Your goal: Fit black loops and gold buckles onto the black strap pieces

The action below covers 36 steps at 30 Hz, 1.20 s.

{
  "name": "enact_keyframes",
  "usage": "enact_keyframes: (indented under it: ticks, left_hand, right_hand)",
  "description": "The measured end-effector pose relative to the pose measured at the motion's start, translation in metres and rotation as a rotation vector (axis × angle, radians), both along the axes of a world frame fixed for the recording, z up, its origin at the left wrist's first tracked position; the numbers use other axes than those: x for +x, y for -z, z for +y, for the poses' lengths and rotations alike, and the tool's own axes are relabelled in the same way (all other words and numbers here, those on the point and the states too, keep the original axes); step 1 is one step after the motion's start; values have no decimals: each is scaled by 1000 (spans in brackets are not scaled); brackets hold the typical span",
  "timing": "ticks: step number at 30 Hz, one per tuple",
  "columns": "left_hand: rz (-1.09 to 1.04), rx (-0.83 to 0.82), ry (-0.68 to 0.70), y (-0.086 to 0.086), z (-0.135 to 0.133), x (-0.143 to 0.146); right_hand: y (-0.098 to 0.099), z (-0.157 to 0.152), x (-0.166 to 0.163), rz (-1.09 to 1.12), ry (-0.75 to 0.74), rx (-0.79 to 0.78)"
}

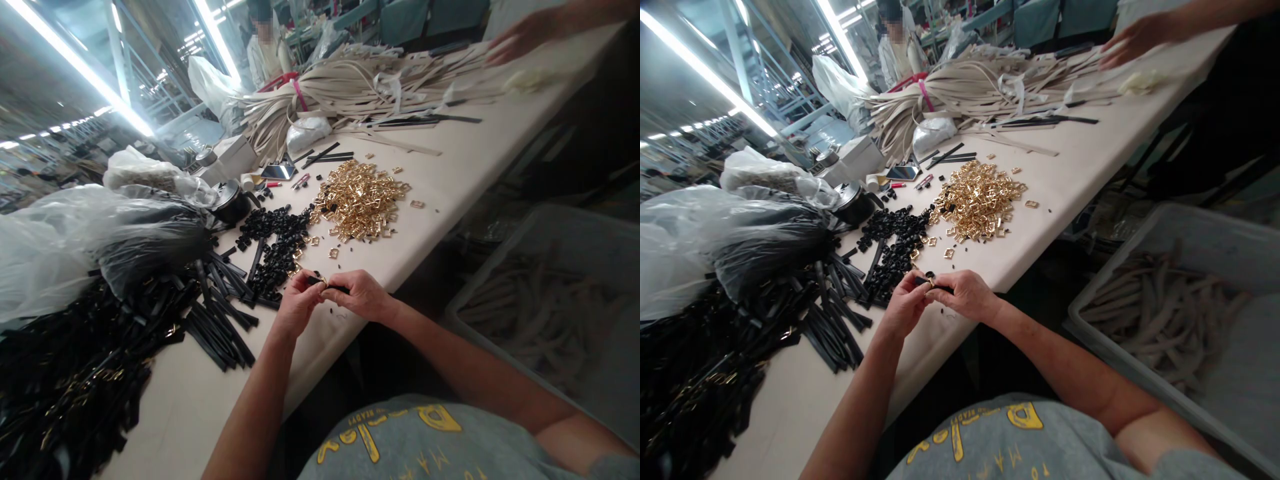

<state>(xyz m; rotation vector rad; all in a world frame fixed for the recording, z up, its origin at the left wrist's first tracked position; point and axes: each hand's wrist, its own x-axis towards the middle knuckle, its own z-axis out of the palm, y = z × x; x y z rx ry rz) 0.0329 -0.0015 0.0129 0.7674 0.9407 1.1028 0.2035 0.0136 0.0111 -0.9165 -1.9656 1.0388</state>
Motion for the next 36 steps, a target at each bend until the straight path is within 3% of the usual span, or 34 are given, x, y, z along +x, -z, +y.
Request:
enact_keyframes:
  ticks: [10, 15, 22, 30, 36]
  left_hand:
    - [14, 45, 29, -1, 0, -3]
    - [3, -21, -90, 3, 5, -4]
    - [-138, -166, -292, 3, 11, -6]
    - [-127, -172, -221, 8, 9, 3]
    - [-68, -129, -211, 8, 9, 0]
  right_hand:
    - [-8, 4, 1, -22, 42, -31]
    - [-11, 8, 4, -142, 45, -35]
    - [-13, 9, 7, -141, 87, -92]
    - [-5, 9, -10, -105, 185, 38]
    - [-1, 8, -13, -92, 202, 23]
